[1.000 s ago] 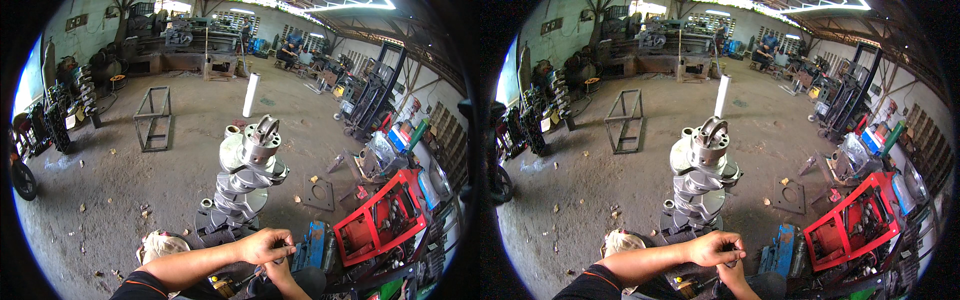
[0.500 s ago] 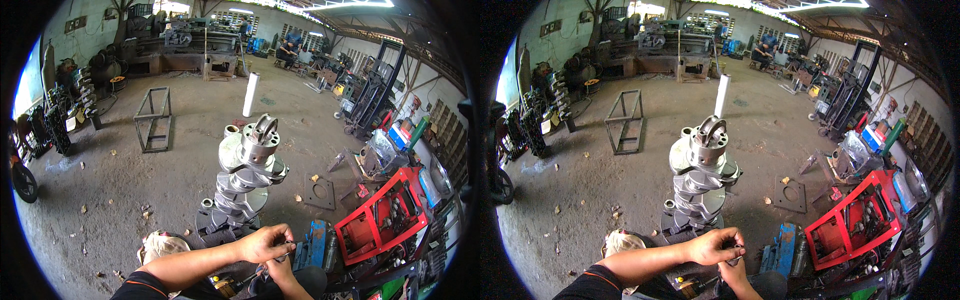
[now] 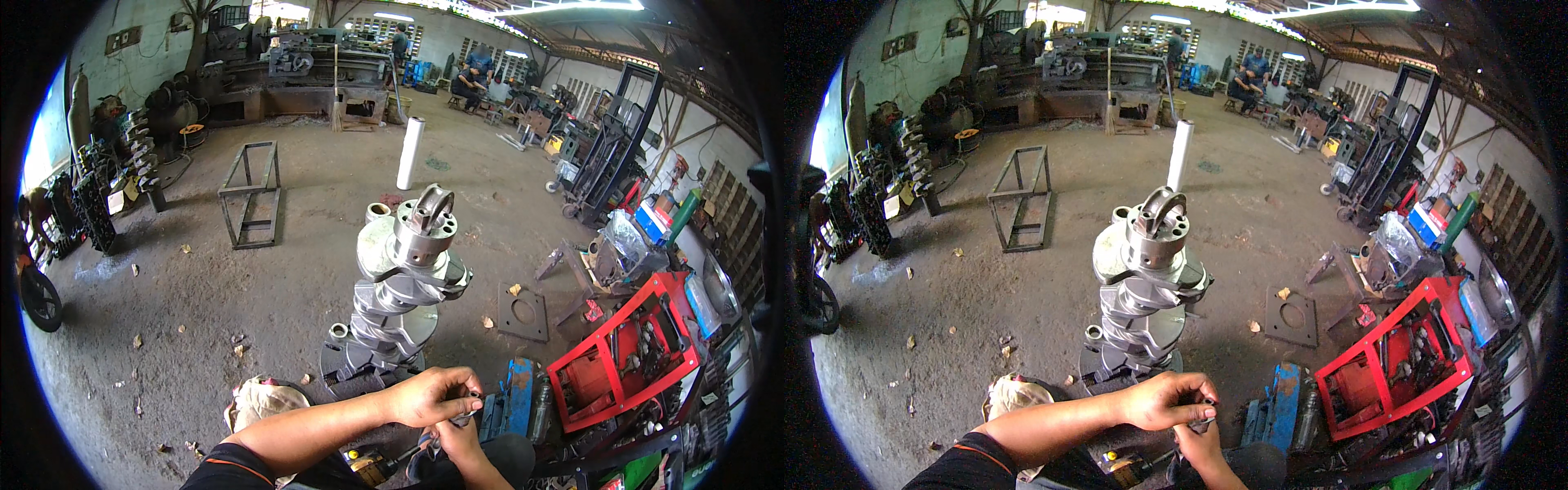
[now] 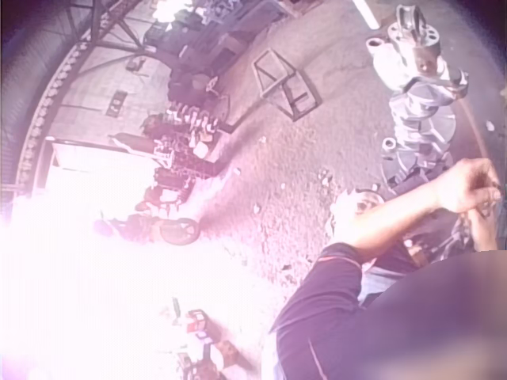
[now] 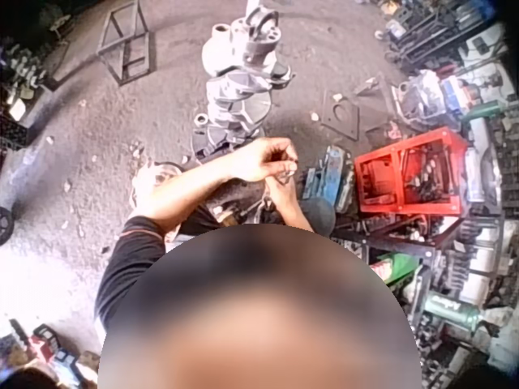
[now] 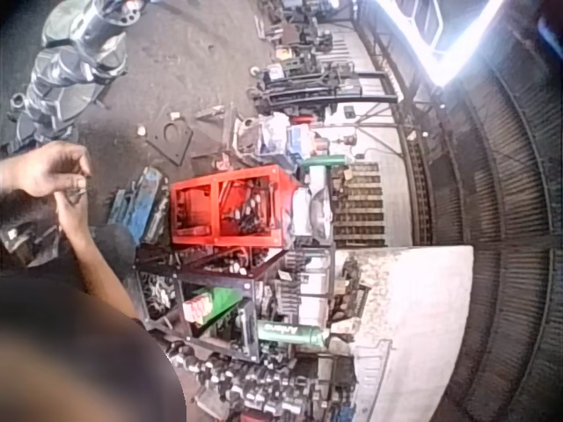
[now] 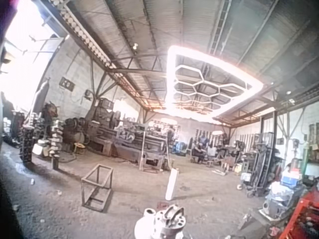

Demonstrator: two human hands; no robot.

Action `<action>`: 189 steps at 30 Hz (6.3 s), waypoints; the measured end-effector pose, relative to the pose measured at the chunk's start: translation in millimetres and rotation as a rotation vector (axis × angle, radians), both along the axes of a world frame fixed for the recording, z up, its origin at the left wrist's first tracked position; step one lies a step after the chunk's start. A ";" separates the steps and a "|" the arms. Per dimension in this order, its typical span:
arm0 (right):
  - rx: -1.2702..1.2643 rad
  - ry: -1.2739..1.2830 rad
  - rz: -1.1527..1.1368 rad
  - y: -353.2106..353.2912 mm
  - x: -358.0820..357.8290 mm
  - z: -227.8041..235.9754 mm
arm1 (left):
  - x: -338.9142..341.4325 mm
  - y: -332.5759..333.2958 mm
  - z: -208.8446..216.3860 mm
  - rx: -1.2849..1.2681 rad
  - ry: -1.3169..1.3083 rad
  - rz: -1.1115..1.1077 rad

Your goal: The person assembles a vertical auger by inserting bolts and tightening them with a cordless impact driver, then wipes the auger and a small metal part with a cloth. The person handles bolts, a cordless impact driver, and a cloth while seated on the workshop floor.

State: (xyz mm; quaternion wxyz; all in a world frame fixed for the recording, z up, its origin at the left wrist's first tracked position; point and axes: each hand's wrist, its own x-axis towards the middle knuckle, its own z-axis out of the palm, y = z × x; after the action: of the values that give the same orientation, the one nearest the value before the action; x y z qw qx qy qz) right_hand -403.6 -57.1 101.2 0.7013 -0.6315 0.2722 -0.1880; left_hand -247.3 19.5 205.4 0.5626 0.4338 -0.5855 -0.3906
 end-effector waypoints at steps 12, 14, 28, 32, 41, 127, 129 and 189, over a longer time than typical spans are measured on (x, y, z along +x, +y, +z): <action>-0.096 0.062 -0.037 4.6 1.3 8.0 | -5.6 1.8 3.2 -0.064 -0.080 0.096; -0.122 0.018 -0.043 4.6 1.8 6.4 | -3.2 2.1 3.4 0.012 -0.060 0.033; 0.029 0.003 0.011 2.2 1.6 4.5 | 2.0 1.5 3.0 0.008 -0.076 -0.018; -0.030 0.037 -0.021 4.2 0.0 9.2 | 6.7 1.3 1.3 0.022 -0.035 -0.092; -0.073 0.020 0.070 -3.4 -1.4 3.5 | -8.5 -6.8 -16.2 0.014 -0.008 0.131; 0.063 0.190 -0.023 9.4 -0.1 39.0 | 176.2 22.2 58.3 -0.249 -0.068 0.909; 0.020 0.188 -0.019 9.6 -0.6 37.5 | 176.1 24.3 58.7 -0.230 -0.092 0.875; -0.659 -0.642 0.217 23.3 -25.3 66.2 | -31.4 231.3 -28.2 0.412 -0.844 1.296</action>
State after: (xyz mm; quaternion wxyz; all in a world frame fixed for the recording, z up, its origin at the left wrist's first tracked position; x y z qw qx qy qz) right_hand -428.9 -33.8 167.4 0.5277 -0.7552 -0.1001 -0.3756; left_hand -278.7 250.8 177.2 0.3172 0.8941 -0.2962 0.1107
